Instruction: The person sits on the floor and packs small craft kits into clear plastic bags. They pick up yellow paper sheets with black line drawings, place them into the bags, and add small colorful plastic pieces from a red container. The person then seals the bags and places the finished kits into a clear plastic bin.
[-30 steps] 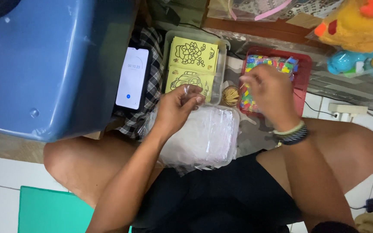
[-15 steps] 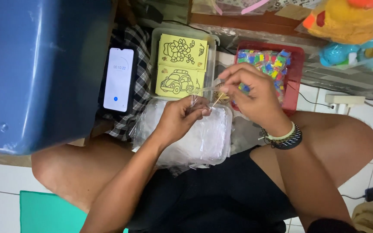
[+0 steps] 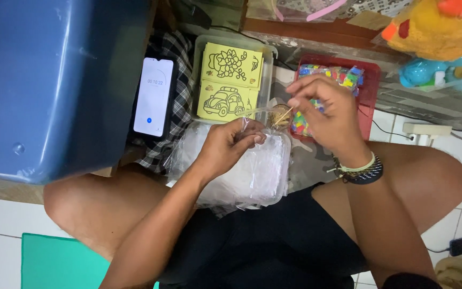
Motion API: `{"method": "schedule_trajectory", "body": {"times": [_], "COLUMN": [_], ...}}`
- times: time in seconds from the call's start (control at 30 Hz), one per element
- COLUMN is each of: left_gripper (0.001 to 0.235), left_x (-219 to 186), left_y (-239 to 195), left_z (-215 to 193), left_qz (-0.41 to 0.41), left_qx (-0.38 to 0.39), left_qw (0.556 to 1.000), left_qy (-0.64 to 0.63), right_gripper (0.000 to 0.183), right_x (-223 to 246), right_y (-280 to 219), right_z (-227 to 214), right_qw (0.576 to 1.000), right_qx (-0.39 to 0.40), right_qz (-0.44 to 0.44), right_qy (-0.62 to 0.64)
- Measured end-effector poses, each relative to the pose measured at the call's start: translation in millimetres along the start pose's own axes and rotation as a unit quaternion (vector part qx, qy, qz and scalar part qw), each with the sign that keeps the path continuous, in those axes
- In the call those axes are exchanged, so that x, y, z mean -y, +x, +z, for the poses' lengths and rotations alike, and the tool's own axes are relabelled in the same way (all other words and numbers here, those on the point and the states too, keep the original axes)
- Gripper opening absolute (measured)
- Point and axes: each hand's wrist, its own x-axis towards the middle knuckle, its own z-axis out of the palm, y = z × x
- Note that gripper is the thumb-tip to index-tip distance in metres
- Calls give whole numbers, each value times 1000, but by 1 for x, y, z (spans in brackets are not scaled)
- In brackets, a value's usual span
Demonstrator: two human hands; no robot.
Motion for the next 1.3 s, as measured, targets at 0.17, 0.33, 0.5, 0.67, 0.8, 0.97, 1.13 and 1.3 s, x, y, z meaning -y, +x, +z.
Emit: {"method": "schedule_trajectory", "body": {"times": [0.17, 0.33, 0.5, 0.67, 0.8, 0.97, 1.13, 1.3], "left_gripper": [18, 21, 21, 31, 35, 36, 34, 36], "left_x": [2, 8, 6, 6, 9, 9, 12, 13], "left_y": [2, 4, 6, 8, 8, 6, 6, 7], "left_z": [2, 7, 3, -1, 1, 2, 3, 1], "left_qz": [1, 0, 10, 4, 17, 30, 5, -3], "left_qx": [0, -7, -38, -70, -49, -17, -14, -19], "left_qw": [1000, 999, 999, 985, 983, 984, 987, 986], "left_qy": [-1, -37, -21, -158, -178, -174, -161, -167], "right_gripper": [10, 12, 11, 50, 26, 14, 18, 16], "right_x": [1, -7, 1, -12, -6, -8, 1, -10], "right_y": [-8, -15, -13, -11, -19, -18, -17, -19], "right_z": [22, 40, 42, 24, 36, 38, 44, 44], "right_qw": [998, 999, 998, 977, 951, 927, 940, 959], "right_qx": [41, 34, 48, 70, 67, -23, -19, 9], "right_qz": [21, 28, 42, 155, 232, 261, 236, 212], "right_qy": [42, 26, 31, 132, 194, 269, 246, 188]}}
